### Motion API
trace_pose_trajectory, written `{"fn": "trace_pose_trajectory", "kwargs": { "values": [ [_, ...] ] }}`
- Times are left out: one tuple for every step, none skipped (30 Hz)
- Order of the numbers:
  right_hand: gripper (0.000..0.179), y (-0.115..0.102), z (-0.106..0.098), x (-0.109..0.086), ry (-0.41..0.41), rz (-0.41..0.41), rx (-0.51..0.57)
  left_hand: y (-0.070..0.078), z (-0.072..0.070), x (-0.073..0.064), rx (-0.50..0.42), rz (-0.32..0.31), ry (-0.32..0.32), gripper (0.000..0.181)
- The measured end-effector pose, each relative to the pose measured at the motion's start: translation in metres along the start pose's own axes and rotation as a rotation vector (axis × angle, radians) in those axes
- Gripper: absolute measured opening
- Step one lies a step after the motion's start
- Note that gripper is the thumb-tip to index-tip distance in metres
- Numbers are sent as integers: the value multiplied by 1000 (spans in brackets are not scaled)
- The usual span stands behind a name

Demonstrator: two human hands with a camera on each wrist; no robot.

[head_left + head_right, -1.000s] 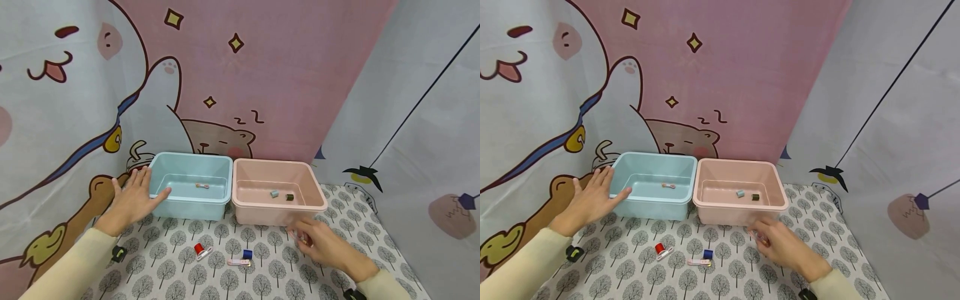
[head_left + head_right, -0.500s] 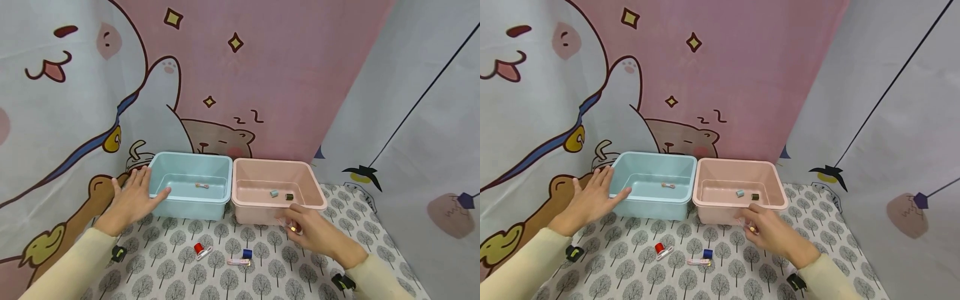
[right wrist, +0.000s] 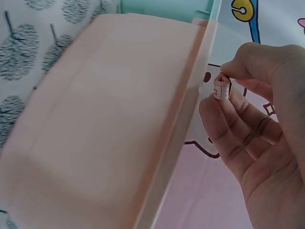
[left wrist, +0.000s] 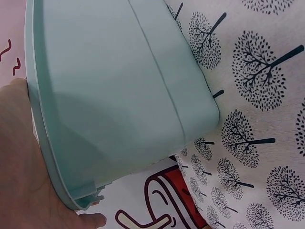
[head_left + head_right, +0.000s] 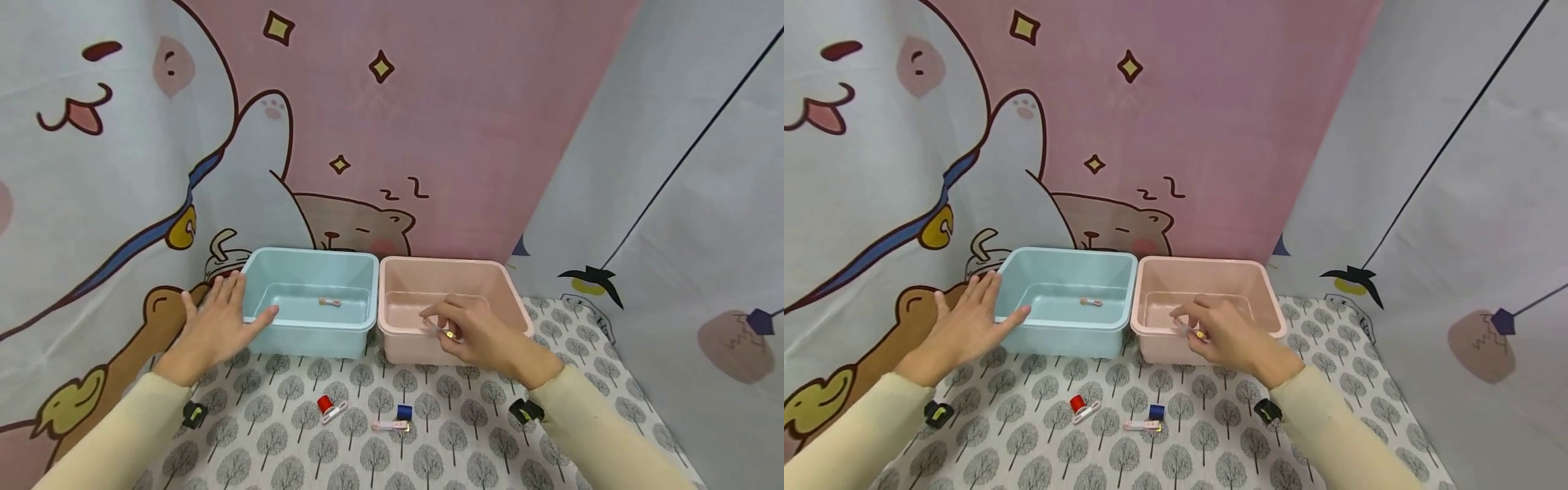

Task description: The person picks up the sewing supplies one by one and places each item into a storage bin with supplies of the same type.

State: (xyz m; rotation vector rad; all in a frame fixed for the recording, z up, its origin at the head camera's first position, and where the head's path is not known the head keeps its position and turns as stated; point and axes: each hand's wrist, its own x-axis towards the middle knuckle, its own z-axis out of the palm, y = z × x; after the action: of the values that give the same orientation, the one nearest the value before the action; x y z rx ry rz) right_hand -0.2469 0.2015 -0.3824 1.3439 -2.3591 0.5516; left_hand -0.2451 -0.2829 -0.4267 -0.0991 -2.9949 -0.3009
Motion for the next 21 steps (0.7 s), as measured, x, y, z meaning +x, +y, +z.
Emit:
{"fn": "trace_pose_trajectory", "kwargs": {
  "values": [
    [44, 0, -1, 4, -7, 12, -10, 0, 0, 1, 0, 2, 2, 118],
    [44, 0, -2, 7, -21, 30, -17, 0, 0, 2, -1, 3, 4, 118],
    [43, 0, -2, 10, -33, 46, -25, 0, 0, 2, 0, 4, 3, 118],
    [42, 0, -3, 14, -48, 60, -30, 0, 0, 3, -2, 4, 1, 118],
    [41, 0, -3, 17, -61, 70, -31, 0, -1, 2, -1, 4, -3, 118],
    [40, 0, -4, 20, -72, 76, -32, 0, 0, 2, 0, 4, -6, 118],
    [39, 0, -4, 24, -81, 78, -25, 1, -1, 2, 0, 4, -8, 118],
    [38, 0, -4, 28, -87, 80, -17, 1, -1, 2, 1, 4, -9, 118],
    [38, 1, -4, 31, -92, 80, -10, 1, -1, 1, 2, 3, -10, 118],
    [38, 2, -4, 35, -101, 81, -2, 0, 0, 1, 3, 3, -9, 118],
    [39, 2, -4, 39, -108, 84, 1, 0, 0, 1, 4, 3, -8, 118],
    [39, 3, -4, 43, -116, 88, 2, 0, 0, 1, 5, 4, -5, 118],
    [40, 4, -5, 46, -122, 94, 0, 0, 0, 2, 5, 4, -3, 117],
    [39, 4, -5, 50, -132, 100, -11, -1, 0, 2, 6, 4, -3, 117],
    [38, 5, -6, 53, -142, 102, -20, -1, 0, 2, 7, 3, -4, 117],
    [37, 5, -6, 56, -152, 107, -27, -1, 0, 2, 8, 4, -4, 117],
    [36, 5, -6, 59, -158, 114, -30, 0, 0, 1, 9, 3, -7, 117],
    [35, 5, -5, 63, -163, 115, -34, 0, -1, 1, 8, 2, -8, 117],
    [35, 6, -5, 66, -166, 117, -37, 0, -1, 1, 7, 2, -9, 117],
    [34, 6, -4, 70, -168, 116, -39, 0, -2, 0, 8, 2, -10, 117],
    [32, 6, -4, 73, -168, 114, -38, 1, -2, 0, 6, 0, -9, 117]
  ]
}}
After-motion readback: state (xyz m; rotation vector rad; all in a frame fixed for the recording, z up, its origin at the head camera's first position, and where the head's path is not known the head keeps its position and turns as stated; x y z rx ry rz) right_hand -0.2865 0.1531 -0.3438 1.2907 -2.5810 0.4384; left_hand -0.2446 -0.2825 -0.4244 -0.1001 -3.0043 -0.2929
